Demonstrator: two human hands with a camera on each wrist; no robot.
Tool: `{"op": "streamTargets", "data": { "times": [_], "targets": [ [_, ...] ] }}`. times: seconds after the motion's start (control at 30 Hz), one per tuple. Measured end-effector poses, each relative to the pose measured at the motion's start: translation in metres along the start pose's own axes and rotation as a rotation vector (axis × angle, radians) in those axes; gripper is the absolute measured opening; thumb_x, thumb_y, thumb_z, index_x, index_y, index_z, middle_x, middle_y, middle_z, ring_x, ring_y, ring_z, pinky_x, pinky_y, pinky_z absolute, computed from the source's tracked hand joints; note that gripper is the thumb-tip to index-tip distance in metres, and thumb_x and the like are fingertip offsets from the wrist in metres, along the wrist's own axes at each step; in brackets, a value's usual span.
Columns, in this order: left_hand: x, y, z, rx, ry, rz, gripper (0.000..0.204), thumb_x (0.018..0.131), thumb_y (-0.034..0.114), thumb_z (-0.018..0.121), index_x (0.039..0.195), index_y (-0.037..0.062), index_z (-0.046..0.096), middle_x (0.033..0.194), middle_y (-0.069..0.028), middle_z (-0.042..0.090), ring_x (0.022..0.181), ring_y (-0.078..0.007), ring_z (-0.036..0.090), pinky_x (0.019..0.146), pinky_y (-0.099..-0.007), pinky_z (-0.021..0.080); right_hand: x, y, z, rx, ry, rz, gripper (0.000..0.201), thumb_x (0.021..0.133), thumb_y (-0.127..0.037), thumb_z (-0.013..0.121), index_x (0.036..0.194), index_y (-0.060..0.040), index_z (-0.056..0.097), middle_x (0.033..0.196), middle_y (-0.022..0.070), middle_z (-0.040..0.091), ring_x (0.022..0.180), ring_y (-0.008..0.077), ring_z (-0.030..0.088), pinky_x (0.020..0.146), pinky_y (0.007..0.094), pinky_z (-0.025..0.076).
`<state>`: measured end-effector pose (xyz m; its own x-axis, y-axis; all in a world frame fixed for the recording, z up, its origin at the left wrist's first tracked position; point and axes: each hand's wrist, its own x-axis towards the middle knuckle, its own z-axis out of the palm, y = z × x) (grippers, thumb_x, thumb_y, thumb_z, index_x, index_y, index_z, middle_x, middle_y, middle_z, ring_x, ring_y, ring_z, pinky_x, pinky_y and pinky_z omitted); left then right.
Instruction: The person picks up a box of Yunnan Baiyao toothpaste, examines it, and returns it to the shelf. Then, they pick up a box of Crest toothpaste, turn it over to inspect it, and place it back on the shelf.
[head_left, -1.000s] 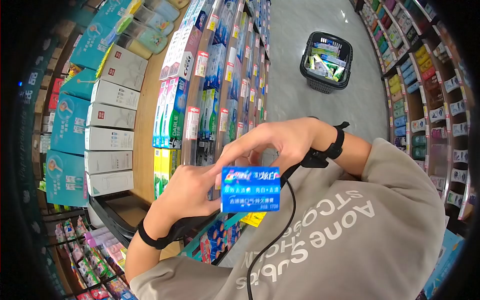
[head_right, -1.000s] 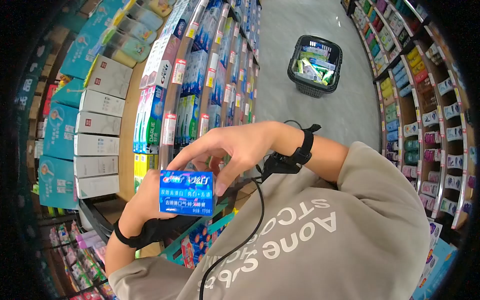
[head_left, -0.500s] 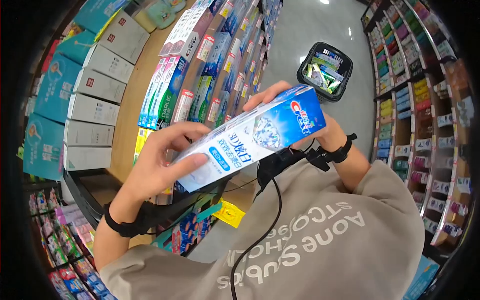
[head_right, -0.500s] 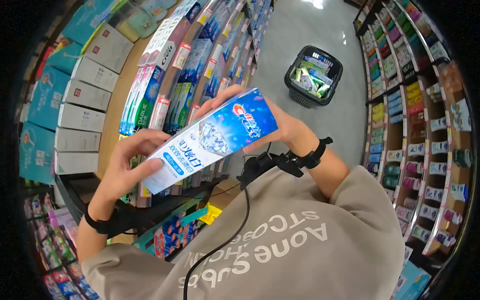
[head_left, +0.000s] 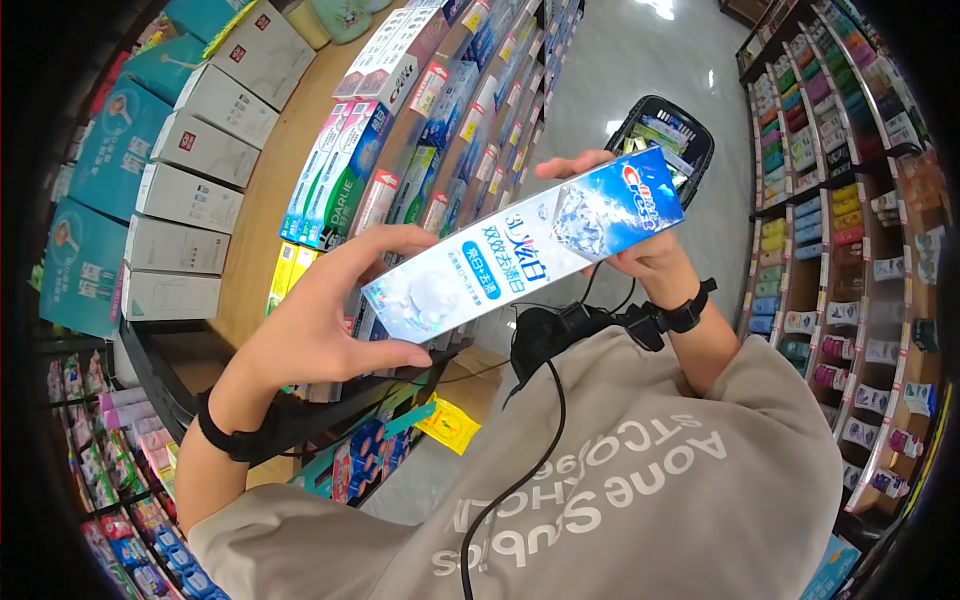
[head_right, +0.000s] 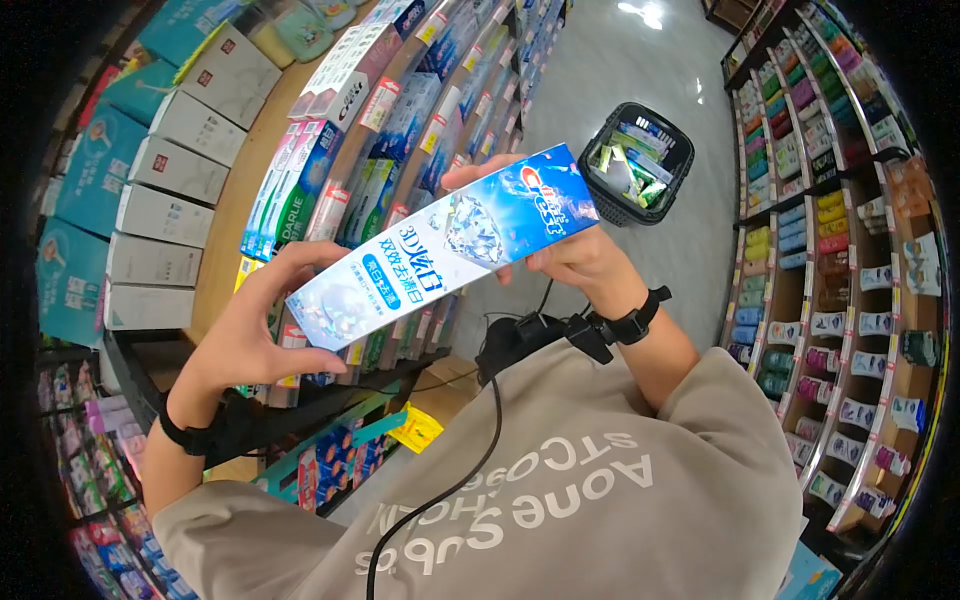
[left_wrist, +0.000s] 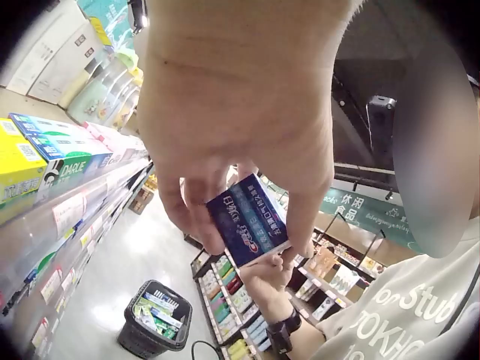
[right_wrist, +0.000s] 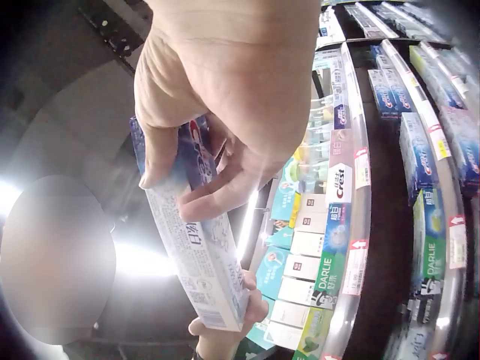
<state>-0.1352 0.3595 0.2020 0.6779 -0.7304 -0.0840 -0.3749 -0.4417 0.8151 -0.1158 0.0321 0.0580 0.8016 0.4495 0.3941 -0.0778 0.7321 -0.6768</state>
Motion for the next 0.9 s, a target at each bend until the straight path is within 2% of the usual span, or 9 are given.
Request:
{"op": "streamTargets", "data": {
  "times": [0.23,0.27,0.33,0.43,0.47,0.57,0.6,0.7,0.9],
  "targets": [
    [-0.002,0.004,0.013,0.406,0.073,0.039,0.090,0.071,0.026,0.087,0.148,0.0049,0.044,0.114,-0.0204,0.067,0.093,-0.0377,0.068,0.084,-0.0421,0.055,0.003,0.005,-0.003,-0.014,0.045,0.027,0.097,0.083,-0.033,0.085,0.158,-0.0045,0.030,0.152,0.0220,0.049,0.129,0.0275,0.061,0.069,0.0303,0.062],
    [-0.003,0.007,0.018,0.469,0.072,0.025,0.090,0.072,0.028,0.086,0.148,0.0048,0.043,0.111,-0.0202,0.068,0.087,-0.0388,0.068,0.080,-0.0429,0.055,0.002,0.003,-0.001,-0.026,0.106,0.095,0.108,0.079,-0.044,0.088,0.159,-0.0061,0.026,0.150,0.0249,0.049,0.134,0.0351,0.057,0.085,0.0373,0.065],
    [-0.004,0.013,0.026,0.586,0.088,0.061,0.091,0.073,0.035,0.083,0.148,0.0041,0.043,0.102,-0.0170,0.067,0.071,-0.0364,0.065,0.068,-0.0434,0.053,0.007,0.007,0.005,-0.019,0.160,0.105,0.107,0.082,-0.049,0.083,0.160,-0.0064,0.025,0.152,0.0235,0.049,0.138,0.0341,0.054,0.100,0.0431,0.056],
    [-0.003,0.028,0.033,0.665,0.058,0.108,0.094,0.074,0.040,0.084,0.150,0.0045,0.042,0.092,-0.0135,0.064,0.068,-0.0322,0.063,0.065,-0.0413,0.051,0.011,0.012,0.005,-0.075,0.264,0.123,0.097,0.087,-0.054,0.076,0.158,-0.0057,0.031,0.153,0.0202,0.049,0.142,0.0313,0.049,0.118,0.0486,0.039],
    [-0.004,0.028,0.034,0.721,0.016,0.118,0.097,0.070,0.044,0.089,0.145,-0.0013,0.048,0.100,-0.0183,0.069,0.076,-0.0346,0.067,0.067,-0.0429,0.053,0.014,0.012,0.006,-0.075,0.282,0.124,0.095,0.088,-0.053,0.075,0.157,-0.0054,0.032,0.153,0.0196,0.049,0.142,0.0308,0.049,0.118,0.0480,0.040],
    [-0.005,0.044,0.038,0.760,-0.144,0.072,0.090,0.072,0.049,0.087,0.147,0.0115,0.054,0.098,-0.0125,0.064,0.069,-0.0296,0.065,0.060,-0.0397,0.051,0.032,0.012,0.023,0.066,0.264,0.072,0.059,0.097,-0.036,0.065,0.143,-0.0055,0.046,0.110,0.0082,0.068,0.079,0.0138,0.067,0.059,0.0301,0.056],
    [-0.008,0.035,0.044,0.705,-0.136,0.178,0.085,0.073,0.043,0.086,0.149,0.0201,0.054,0.095,-0.0095,0.061,0.065,-0.0269,0.063,0.058,-0.0388,0.050,0.035,0.014,0.024,0.080,0.247,0.093,0.058,0.096,-0.036,0.064,0.142,-0.0054,0.047,0.108,0.0081,0.069,0.077,0.0131,0.067,0.056,0.0293,0.055],
    [-0.011,0.031,0.050,0.897,-0.142,0.349,0.079,0.072,0.029,0.084,0.145,0.0228,0.058,0.085,-0.0037,0.057,0.059,-0.0195,0.057,0.053,-0.0337,0.045,0.039,0.013,0.033,0.111,0.240,0.133,0.054,0.093,-0.033,0.062,0.138,-0.0058,0.051,0.102,0.0070,0.069,0.068,0.0100,0.064,0.043,0.0268,0.047],
    [-0.010,0.020,0.042,1.136,-0.033,0.570,0.058,0.082,0.018,0.073,0.139,0.0254,0.063,0.070,0.0028,0.041,0.057,-0.0136,0.047,0.053,-0.0280,0.039,0.040,0.000,0.055,0.045,0.296,0.113,0.054,0.093,-0.031,0.065,0.138,-0.0063,0.049,0.104,0.0058,0.069,0.068,0.0082,0.063,0.048,0.0243,0.050]
  ]
}}
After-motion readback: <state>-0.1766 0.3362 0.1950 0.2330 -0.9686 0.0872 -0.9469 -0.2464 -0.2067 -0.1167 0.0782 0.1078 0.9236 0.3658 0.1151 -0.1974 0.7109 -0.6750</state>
